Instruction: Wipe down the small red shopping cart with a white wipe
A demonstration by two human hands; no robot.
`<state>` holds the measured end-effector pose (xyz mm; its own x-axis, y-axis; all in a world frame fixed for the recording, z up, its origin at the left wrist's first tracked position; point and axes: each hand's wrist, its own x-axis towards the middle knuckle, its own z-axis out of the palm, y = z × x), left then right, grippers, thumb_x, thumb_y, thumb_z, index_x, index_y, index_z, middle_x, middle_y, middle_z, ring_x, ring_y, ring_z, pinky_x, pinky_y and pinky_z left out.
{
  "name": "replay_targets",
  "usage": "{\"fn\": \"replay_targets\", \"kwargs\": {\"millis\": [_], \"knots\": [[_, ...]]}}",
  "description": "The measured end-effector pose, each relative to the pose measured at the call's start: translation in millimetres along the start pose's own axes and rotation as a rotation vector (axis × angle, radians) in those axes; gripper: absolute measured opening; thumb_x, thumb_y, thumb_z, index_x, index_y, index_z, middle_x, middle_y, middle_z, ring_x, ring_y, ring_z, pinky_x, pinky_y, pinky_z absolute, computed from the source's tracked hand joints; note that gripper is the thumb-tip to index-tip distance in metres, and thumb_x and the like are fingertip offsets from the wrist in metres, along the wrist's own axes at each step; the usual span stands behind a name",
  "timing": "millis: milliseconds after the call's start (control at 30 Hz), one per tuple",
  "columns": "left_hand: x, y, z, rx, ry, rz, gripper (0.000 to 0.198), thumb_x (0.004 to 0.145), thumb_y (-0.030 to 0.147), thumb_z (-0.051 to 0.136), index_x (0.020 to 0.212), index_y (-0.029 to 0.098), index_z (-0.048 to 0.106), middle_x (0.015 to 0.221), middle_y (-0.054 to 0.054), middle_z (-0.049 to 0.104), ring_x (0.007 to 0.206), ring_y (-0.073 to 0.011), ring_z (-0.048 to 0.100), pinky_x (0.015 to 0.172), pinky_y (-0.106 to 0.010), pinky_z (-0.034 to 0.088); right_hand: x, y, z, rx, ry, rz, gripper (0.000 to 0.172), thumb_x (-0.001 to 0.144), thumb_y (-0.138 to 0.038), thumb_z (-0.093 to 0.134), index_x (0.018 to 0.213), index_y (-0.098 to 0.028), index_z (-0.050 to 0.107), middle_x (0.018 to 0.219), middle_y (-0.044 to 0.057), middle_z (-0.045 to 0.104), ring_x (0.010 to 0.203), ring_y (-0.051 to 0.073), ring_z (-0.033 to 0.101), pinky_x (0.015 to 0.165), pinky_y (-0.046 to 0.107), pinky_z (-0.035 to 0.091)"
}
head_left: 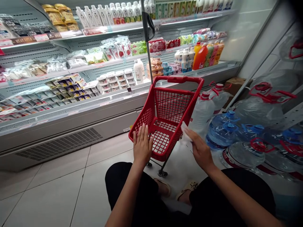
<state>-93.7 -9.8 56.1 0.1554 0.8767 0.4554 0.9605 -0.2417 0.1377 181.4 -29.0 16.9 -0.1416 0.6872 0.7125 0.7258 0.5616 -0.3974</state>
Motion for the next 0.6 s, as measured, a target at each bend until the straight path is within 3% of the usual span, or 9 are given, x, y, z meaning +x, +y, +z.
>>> {"fn": "replay_targets", "kwargs": {"millis": [67,200,300,433,500,600], "knots": [[-4.4,16.0,2.9,-0.038,0.000,0.041,0.063,0.111,0.037,0.028,0.170,0.019,0.011,0.174,-0.007,0.025,0.162,-0.0212,0.021,0.134,-0.046,0.015,11.3,-20.0,3.5,-0.007,-0.095,-0.196,0.074,0.100,-0.001,0.030,0.166,-0.032,0.029,0.161,0.001,0.049,0.149,0.020,0.046,0.127,0.048,0.037],[-10.3,32.4,8.4,-0.078,-0.016,0.088,0.066,0.111,0.037,0.028,0.170,0.020,0.004,0.173,-0.007,0.029,0.160,-0.0210,0.026,0.133,-0.043,0.021,18.2,-31.7,21.3,-0.063,-0.260,-0.458,0.072,0.101,-0.001,0.037,0.167,-0.026,0.024,0.159,0.004,0.053,0.150,0.019,0.045,0.126,0.045,0.039],[-10.4,24.9,7.7,-0.089,-0.065,0.115,0.068,0.111,0.044,0.029,0.170,0.021,0.004,0.173,-0.007,0.028,0.161,-0.0220,0.024,0.132,-0.043,0.021,30.3,-2.0,23.1,-0.105,-0.274,-0.447,0.069,0.102,-0.002,0.035,0.166,-0.026,0.029,0.158,0.004,0.053,0.150,0.019,0.045,0.127,0.047,0.037],[-5.0,1.1,3.2,-0.103,-0.103,0.105,0.069,0.111,0.050,0.026,0.170,0.023,0.005,0.174,-0.006,0.027,0.161,-0.0214,0.023,0.132,-0.043,0.020,60.1,44.2,12.2,-0.198,-0.176,-0.328,0.069,0.099,0.001,0.033,0.162,-0.027,0.039,0.153,0.004,0.059,0.145,0.019,0.051,0.128,0.048,0.035],[-1.2,-8.4,2.1,-0.091,-0.110,0.066,0.069,0.111,0.051,0.025,0.170,0.022,0.006,0.174,-0.007,0.027,0.161,-0.0223,0.022,0.132,-0.045,0.020,64.3,44.9,12.5,-0.212,-0.180,-0.324,0.071,0.098,0.001,0.034,0.163,-0.027,0.039,0.153,0.004,0.059,0.145,0.020,0.051,0.129,0.048,0.035],[2.6,-6.8,2.0,-0.060,-0.080,-0.038,0.074,0.109,0.056,0.026,0.170,0.019,0.003,0.174,-0.011,0.024,0.162,-0.0254,0.021,0.132,-0.050,0.019,51.0,13.2,26.1,-0.187,-0.210,-0.360,0.071,0.099,0.001,0.034,0.166,-0.025,0.031,0.158,0.004,0.053,0.149,0.020,0.047,0.128,0.046,0.036]]}}
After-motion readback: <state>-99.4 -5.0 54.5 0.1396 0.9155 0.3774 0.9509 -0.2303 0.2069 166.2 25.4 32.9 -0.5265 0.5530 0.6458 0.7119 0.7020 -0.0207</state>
